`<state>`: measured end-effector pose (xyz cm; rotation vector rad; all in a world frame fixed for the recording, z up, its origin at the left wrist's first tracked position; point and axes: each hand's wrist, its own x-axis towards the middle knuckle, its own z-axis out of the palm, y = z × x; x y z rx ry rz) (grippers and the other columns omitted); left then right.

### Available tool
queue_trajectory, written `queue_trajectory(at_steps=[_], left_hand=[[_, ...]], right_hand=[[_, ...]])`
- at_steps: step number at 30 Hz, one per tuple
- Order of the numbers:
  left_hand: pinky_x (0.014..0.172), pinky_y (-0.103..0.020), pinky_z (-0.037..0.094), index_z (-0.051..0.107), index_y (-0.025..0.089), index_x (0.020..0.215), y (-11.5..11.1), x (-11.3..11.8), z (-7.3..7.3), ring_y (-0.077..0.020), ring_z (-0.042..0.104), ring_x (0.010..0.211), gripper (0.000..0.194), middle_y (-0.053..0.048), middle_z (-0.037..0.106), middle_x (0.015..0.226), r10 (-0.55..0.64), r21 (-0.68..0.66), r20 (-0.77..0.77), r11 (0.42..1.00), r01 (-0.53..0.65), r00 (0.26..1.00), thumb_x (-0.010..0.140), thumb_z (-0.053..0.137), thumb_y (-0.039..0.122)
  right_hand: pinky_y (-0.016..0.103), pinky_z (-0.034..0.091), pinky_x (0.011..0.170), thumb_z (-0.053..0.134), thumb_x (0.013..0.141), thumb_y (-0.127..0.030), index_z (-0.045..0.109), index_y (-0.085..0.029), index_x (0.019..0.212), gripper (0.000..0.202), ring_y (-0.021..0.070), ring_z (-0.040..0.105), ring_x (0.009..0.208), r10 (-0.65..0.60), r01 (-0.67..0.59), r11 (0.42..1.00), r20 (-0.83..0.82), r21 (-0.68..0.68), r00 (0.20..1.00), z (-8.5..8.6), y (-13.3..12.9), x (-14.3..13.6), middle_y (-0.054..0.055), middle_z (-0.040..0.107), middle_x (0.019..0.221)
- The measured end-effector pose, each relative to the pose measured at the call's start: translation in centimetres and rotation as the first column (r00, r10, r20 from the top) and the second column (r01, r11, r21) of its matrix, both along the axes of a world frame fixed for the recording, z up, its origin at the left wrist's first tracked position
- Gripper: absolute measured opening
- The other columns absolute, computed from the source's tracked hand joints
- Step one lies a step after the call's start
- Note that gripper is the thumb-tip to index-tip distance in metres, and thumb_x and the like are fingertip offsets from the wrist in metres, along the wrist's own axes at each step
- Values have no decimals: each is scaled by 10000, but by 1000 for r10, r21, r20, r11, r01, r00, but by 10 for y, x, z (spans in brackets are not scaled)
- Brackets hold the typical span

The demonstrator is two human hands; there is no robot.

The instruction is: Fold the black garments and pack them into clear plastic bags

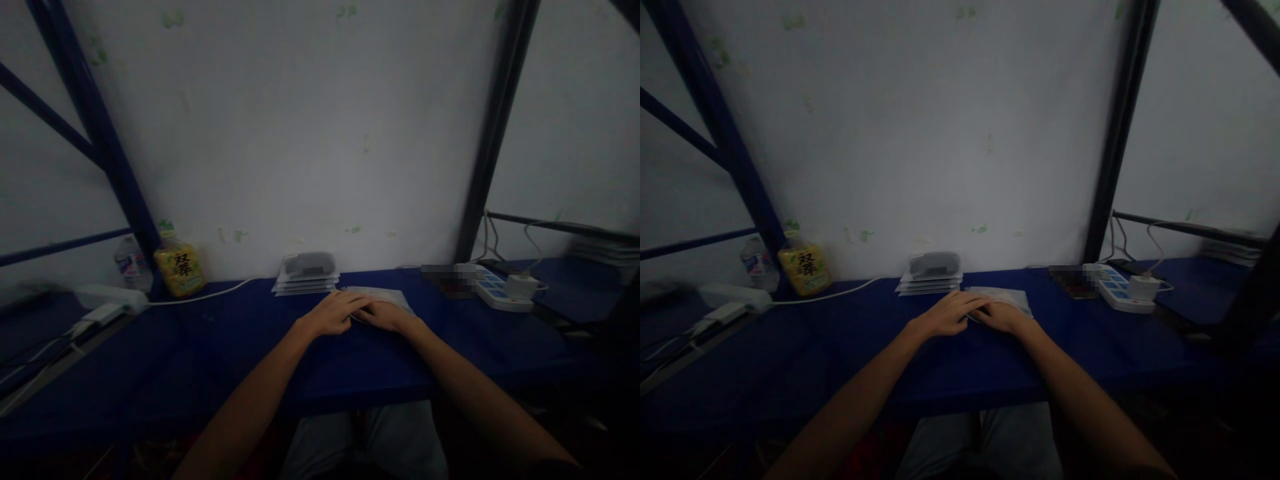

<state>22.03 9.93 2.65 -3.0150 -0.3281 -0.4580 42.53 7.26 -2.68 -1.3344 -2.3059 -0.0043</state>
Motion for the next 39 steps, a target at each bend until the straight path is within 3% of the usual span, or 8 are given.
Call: queue_trajectory(at_steps=[2, 5, 8, 12, 17, 21, 32, 39], left_hand=[[1006, -367, 377, 346, 258, 1442, 7, -3, -1, -214, 494, 1213, 649, -64, 518, 1373, 77, 30, 26, 996, -78, 997, 835, 533, 122], [932, -324, 424, 542, 237, 1284, 18, -5, -7, -194, 567, 1081, 363, -60, 625, 1198, 139, 91, 66, 985, -145, 988, 923, 502, 225], [865, -284, 443, 650, 220, 1104, 24, -4, -11, -176, 593, 980, 230, -53, 660, 1060, 161, 165, 83, 971, -173, 983, 946, 486, 253], [798, -257, 452, 673, 201, 989, 23, -3, -12, -166, 598, 908, 204, -51, 659, 980, 157, 233, 63, 958, -168, 986, 951, 482, 260], [781, -249, 468, 646, 185, 973, 21, -1, -13, -164, 600, 924, 204, -52, 650, 951, 251, 210, 165, 936, -283, 954, 962, 455, 255], [775, -256, 482, 631, 176, 977, 22, 1, -15, -166, 610, 895, 202, -55, 647, 923, 290, 184, 225, 925, -333, 930, 966, 441, 245], [787, -254, 488, 645, 182, 1031, 21, 0, -16, -160, 632, 883, 211, -43, 671, 951, 248, 138, 226, 949, -283, 942, 962, 449, 222], [747, -252, 483, 662, 178, 997, 19, 2, -11, -160, 631, 848, 247, -51, 671, 900, 238, 158, 275, 945, -287, 932, 974, 433, 267]], right_hand=[[357, 479, 932, 289, 987, -445, 594, -184, 1252, 481, 223, 615, 1104, 17, -18, 998, -11, -53, 1000, 5, 0, 7, 92, 660, 1199], [347, 459, 950, 307, 987, -386, 616, -205, 1219, 427, 210, 612, 1103, 70, -70, 997, 6, -32, 998, 10, 0, 10, 70, 653, 1215], [375, 440, 953, 388, 955, -347, 661, -204, 1142, 360, 237, 625, 1065, -12, 7, 999, 108, 40, 994, 10, 0, 6, 85, 677, 1161], [374, 454, 911, 424, 937, -356, 681, -186, 1091, 345, 252, 634, 1024, -121, 109, 990, 134, 91, 984, 12, -2, 4, 111, 686, 1119], [355, 468, 868, 438, 936, -314, 690, -190, 959, 282, 228, 633, 922, -119, 105, 962, 43, 250, 992, 23, -11, 0, 92, 700, 951], [356, 475, 846, 401, 959, -295, 648, -178, 1011, 278, 232, 609, 934, -101, 95, 916, -4, 389, 995, 25, -17, -11, 111, 669, 969], [351, 471, 824, 328, 990, -226, 613, -184, 1099, 307, 231, 587, 940, -94, 19, 912, 163, 410, 982, 24, -15, -13, 107, 641, 967], [318, 429, 778, 349, 997, -307, 640, -199, 1019, 311, 218, 575, 907, -161, 105, 902, 100, 418, 982, 32, -20, -9, 93, 650, 959]])
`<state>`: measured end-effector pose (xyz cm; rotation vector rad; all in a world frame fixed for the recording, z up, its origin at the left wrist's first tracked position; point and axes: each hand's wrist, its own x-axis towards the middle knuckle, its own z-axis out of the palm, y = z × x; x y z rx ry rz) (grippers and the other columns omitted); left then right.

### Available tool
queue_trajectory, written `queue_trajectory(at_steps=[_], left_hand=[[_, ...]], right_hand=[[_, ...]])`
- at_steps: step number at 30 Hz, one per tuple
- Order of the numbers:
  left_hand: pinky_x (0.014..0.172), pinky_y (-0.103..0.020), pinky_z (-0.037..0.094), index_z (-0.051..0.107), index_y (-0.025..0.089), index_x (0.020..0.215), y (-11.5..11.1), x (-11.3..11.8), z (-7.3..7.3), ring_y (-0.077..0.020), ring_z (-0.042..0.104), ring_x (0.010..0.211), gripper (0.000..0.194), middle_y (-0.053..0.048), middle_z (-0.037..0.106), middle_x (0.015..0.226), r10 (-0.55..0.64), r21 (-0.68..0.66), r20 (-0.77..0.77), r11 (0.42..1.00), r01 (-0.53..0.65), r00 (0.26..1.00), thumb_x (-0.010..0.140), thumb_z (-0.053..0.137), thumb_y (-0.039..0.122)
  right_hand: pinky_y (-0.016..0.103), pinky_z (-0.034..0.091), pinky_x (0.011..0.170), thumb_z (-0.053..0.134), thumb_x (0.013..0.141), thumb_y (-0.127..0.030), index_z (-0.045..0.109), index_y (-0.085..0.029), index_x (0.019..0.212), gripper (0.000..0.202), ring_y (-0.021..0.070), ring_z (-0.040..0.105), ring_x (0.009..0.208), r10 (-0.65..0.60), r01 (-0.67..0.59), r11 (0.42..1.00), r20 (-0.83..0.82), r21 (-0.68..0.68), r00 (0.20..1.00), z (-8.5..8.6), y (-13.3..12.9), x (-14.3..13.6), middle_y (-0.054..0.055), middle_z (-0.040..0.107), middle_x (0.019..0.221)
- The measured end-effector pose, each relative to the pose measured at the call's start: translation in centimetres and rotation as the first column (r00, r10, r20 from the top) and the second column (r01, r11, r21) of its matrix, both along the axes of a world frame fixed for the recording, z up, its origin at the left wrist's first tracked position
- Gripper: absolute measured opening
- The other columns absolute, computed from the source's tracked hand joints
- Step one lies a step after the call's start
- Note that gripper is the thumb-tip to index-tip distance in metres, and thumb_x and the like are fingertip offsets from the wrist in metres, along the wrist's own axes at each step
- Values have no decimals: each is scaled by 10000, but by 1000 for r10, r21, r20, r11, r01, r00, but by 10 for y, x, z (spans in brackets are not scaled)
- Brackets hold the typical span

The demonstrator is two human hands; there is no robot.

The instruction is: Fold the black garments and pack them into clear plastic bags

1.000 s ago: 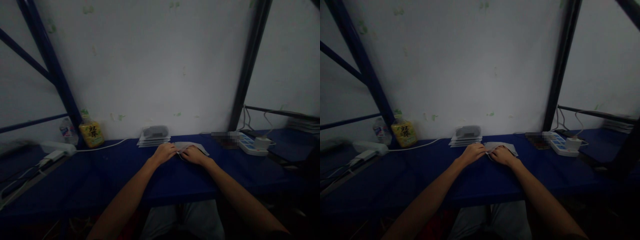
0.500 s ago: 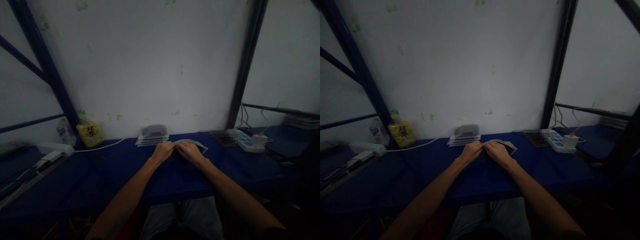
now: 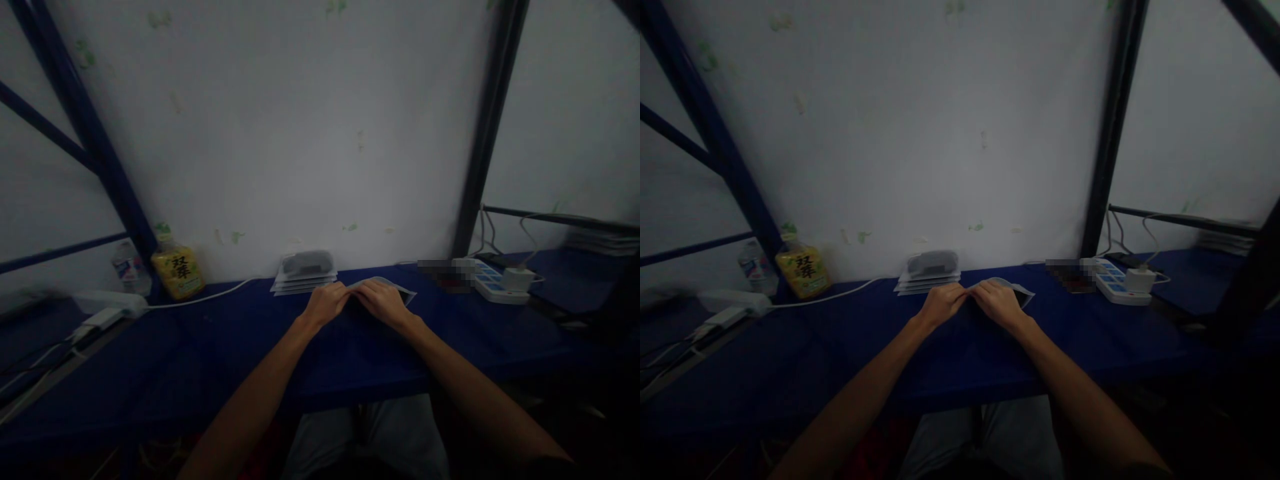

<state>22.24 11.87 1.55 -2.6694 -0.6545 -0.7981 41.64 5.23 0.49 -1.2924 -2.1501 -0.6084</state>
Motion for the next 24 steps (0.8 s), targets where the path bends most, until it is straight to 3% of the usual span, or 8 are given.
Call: queue_trajectory(at_steps=[9, 24], left_hand=[[763, -261, 476, 688, 195, 920, 6, -13, 14, -167, 638, 851, 217, -36, 691, 887, 29, 9, 95, 1000, -30, 995, 953, 492, 282], [807, -290, 457, 688, 192, 905, 23, -39, 23, -178, 622, 888, 214, -37, 688, 931, 168, -101, 134, 983, -155, 977, 937, 507, 302]], right_hand=[[268, 350, 643, 405, 985, -315, 641, -227, 982, 251, 194, 518, 877, -175, 173, 983, 23, 66, 984, 8, -2, 31, 52, 653, 917], [349, 402, 823, 445, 947, -357, 673, -208, 983, 274, 242, 503, 936, -277, 289, 949, -106, 124, 955, 2, -9, 93, 99, 581, 990]])
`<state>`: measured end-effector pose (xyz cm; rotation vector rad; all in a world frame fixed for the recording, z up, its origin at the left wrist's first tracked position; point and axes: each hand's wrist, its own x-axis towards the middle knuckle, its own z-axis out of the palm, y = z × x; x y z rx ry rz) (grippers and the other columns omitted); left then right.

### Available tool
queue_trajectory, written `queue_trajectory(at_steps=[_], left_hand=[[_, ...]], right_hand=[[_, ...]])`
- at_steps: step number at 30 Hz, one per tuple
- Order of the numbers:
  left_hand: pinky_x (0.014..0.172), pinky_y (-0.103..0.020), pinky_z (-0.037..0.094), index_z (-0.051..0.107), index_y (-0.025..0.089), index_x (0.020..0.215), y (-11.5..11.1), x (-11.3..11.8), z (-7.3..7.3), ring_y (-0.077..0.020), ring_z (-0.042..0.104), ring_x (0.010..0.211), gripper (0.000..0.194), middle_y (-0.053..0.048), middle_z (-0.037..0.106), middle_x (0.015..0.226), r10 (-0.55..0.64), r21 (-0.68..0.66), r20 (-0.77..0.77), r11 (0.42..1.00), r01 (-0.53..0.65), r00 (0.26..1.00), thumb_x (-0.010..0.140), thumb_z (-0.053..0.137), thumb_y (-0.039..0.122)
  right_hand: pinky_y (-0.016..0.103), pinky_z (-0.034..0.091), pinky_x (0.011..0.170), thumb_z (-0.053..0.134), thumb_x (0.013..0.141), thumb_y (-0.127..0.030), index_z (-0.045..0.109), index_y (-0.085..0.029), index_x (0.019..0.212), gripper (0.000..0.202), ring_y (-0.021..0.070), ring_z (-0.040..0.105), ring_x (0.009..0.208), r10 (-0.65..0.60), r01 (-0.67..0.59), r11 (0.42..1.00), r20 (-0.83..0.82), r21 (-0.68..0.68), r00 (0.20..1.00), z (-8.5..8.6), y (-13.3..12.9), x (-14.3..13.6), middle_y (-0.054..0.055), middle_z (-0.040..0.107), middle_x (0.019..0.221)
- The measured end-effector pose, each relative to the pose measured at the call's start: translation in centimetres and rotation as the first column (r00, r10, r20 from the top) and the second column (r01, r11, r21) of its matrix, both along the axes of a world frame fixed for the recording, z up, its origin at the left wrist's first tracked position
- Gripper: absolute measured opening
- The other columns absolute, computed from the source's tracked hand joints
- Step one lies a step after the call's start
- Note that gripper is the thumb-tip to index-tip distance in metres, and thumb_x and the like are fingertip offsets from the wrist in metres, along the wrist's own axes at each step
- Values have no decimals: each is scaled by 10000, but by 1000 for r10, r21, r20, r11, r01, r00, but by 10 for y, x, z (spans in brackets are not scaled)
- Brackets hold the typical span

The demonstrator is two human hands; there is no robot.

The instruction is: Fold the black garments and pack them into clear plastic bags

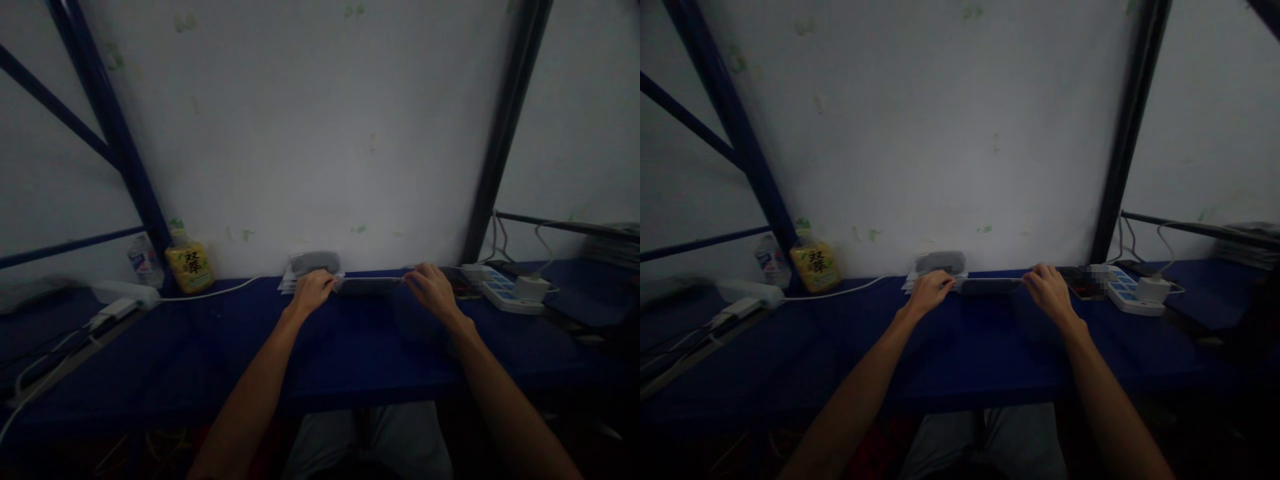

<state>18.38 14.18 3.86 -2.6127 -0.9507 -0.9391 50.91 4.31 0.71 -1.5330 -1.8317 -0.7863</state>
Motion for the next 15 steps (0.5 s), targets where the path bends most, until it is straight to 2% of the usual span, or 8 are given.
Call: queue_trajectory(at_steps=[2, 5, 7, 8, 10, 13, 15], left_hand=[[824, -304, 456, 691, 195, 898, 2, -4, 0, -187, 616, 900, 195, -35, 688, 929, -11, -43, -27, 999, 10, 1000, 916, 524, 293], [891, -317, 444, 702, 209, 876, 2, -2, -4, -187, 602, 957, 223, -19, 692, 955, -112, -159, -75, 982, 99, 991, 910, 484, 243], [962, -323, 418, 692, 223, 1009, -2, 9, -13, -187, 572, 1063, 275, -19, 676, 1082, -155, -217, -71, 967, 137, 985, 934, 429, 255], [1004, -331, 392, 651, 230, 1134, -5, 16, -19, -192, 535, 1143, 311, -27, 640, 1188, -156, -232, -72, 963, 136, 985, 951, 408, 296], [1087, -363, 309, 471, 242, 1372, -12, 32, -33, -217, 403, 1312, 458, -55, 489, 1404, -139, -255, -119, 961, 105, 983, 968, 372, 436], [1141, -446, 185, 274, 256, 1487, -18, 52, -54, -280, 198, 1429, 634, -86, 245, 1553, -115, -317, -241, 948, 34, 964, 951, 291, 595], [1144, -477, 148, 216, 261, 1504, -18, 57, -64, -300, 135, 1443, 682, -99, 167, 1573, -111, -352, -280, 936, 5, 954, 938, 238, 641]], right_hand=[[359, 412, 832, 456, 933, -380, 674, -201, 954, 282, 244, 511, 940, 41, -42, 999, -39, -20, 998, -3, -2, 7, 102, 582, 994], [360, 430, 848, 426, 932, -386, 665, -194, 884, 311, 230, 536, 927, 184, -196, 975, -112, -102, 977, -7, -3, 8, 89, 610, 970], [364, 433, 889, 369, 952, -397, 663, -196, 946, 356, 226, 549, 974, 243, -269, 950, -163, -159, 956, -12, 0, -1, 85, 630, 1005], [372, 427, 925, 343, 961, -415, 654, -197, 1033, 387, 230, 544, 1036, 250, -282, 941, -177, -189, 952, -15, 3, -8, 90, 629, 1075], [407, 385, 1013, 312, 963, -482, 573, -206, 1250, 477, 251, 478, 1206, 232, -272, 927, -175, -259, 957, -24, 10, -24, 105, 554, 1289], [476, 268, 1116, 287, 939, -590, 393, -217, 1436, 630, 288, 270, 1394, 213, -250, 889, -138, -384, 967, -39, 21, -43, 99, 365, 1493], [493, 189, 1152, 246, 938, -614, 316, -231, 1476, 665, 281, 173, 1434, 251, -281, 835, -128, -473, 960, -47, 26, -48, 71, 330, 1519]])
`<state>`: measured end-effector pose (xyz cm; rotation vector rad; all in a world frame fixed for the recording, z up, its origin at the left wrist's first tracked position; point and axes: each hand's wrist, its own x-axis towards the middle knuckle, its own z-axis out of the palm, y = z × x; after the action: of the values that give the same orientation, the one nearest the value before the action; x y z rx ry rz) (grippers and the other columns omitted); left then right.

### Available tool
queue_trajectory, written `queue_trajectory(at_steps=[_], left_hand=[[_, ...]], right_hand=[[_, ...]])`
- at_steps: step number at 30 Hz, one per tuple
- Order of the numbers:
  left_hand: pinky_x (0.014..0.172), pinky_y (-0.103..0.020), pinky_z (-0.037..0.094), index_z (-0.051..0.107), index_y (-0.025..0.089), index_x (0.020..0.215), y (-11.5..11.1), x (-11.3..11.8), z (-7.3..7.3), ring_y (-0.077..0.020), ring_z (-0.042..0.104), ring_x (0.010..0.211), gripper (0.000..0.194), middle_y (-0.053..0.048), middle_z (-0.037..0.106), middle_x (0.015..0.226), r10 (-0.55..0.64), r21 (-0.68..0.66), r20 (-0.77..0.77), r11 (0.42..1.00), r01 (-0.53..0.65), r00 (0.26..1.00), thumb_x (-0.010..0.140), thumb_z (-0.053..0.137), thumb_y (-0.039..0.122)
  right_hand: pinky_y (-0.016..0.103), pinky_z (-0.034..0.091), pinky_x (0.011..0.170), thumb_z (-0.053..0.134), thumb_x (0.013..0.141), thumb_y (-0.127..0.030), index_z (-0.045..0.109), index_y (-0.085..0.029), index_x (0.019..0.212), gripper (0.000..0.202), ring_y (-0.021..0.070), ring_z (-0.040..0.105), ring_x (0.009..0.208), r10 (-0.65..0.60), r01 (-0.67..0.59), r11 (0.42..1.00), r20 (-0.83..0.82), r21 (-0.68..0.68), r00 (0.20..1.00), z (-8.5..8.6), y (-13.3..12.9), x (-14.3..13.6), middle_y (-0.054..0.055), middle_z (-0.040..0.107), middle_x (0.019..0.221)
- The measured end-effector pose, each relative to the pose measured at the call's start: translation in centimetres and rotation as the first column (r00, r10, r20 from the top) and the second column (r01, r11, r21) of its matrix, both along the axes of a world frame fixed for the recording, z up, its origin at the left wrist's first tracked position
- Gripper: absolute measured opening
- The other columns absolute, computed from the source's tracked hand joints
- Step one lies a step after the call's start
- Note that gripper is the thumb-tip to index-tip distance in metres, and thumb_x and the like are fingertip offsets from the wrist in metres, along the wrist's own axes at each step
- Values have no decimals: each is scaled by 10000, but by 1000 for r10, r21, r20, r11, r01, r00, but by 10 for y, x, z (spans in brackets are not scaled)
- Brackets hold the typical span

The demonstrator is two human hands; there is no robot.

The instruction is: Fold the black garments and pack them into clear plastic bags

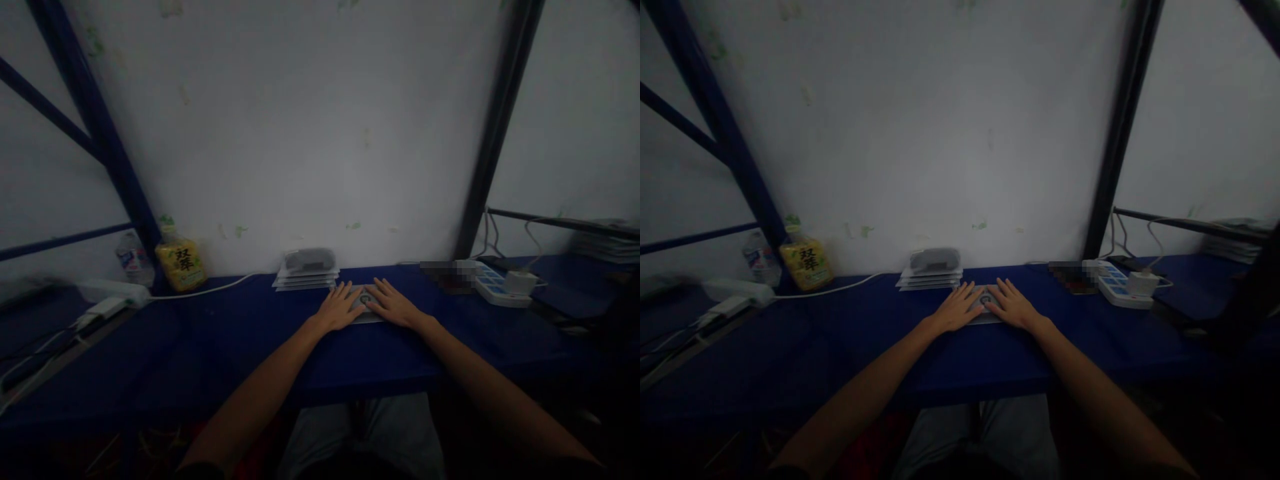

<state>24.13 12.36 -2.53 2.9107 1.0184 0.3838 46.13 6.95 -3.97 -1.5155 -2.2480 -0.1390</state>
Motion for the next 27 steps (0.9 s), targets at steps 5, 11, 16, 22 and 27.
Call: queue_trajectory(at_steps=[5, 11, 16, 22, 27], left_hand=[[1145, -486, 124, 178, 250, 1515, 4, 1, -4, -326, 73, 1446, 749, -121, 101, 1579, 19, -63, -32, 998, -21, 999, 912, 185, 695], [1140, -485, 134, 180, 248, 1514, 3, 2, 4, -323, 99, 1444, 751, -120, 128, 1574, 14, -126, -89, 992, -25, 996, 912, 189, 697], [1131, -495, 169, 218, 283, 1501, 6, -1, 0, -318, 127, 1441, 719, -114, 165, 1569, 0, -114, -59, 993, -7, 998, 909, 276, 686], [1161, -410, 172, 333, 226, 1463, 17, -7, -9, -242, 185, 1437, 516, -81, 265, 1545, -59, -86, 34, 994, 62, 998, 971, 361, 380], [1162, -347, 211, 413, 169, 1409, 21, -10, -4, -194, 260, 1411, 520, -52, 394, 1485, -94, -27, 109, 995, 97, 990, 892, 366, 143]], right_hand=[[476, 122, 1171, 179, 929, -655, 219, -181, 1509, 750, 283, 109, 1445, 22, -20, 988, 13, -153, 1000, -7, 5, 3, 91, 253, 1548], [486, 146, 1154, 198, 936, -639, 242, -162, 1502, 742, 307, 183, 1428, 20, -7, 984, 72, -179, 997, -5, 8, 4, 140, 286, 1527], [493, 205, 1126, 261, 972, -538, 318, -176, 1472, 619, 293, 281, 1395, 6, 10, 994, 142, -110, 990, -2, 3, -1, 141, 378, 1483], [478, 290, 1069, 354, 942, -555, 431, -246, 1408, 565, 297, 384, 1310, 37, -41, 999, 195, 17, 980, 17, -28, -21, 116, 437, 1436], [402, 400, 950, 460, 891, -564, 562, -237, 1264, 507, 282, 519, 1134, 100, -107, 994, 259, 12, 961, 35, -43, -32, 124, 581, 1242]])
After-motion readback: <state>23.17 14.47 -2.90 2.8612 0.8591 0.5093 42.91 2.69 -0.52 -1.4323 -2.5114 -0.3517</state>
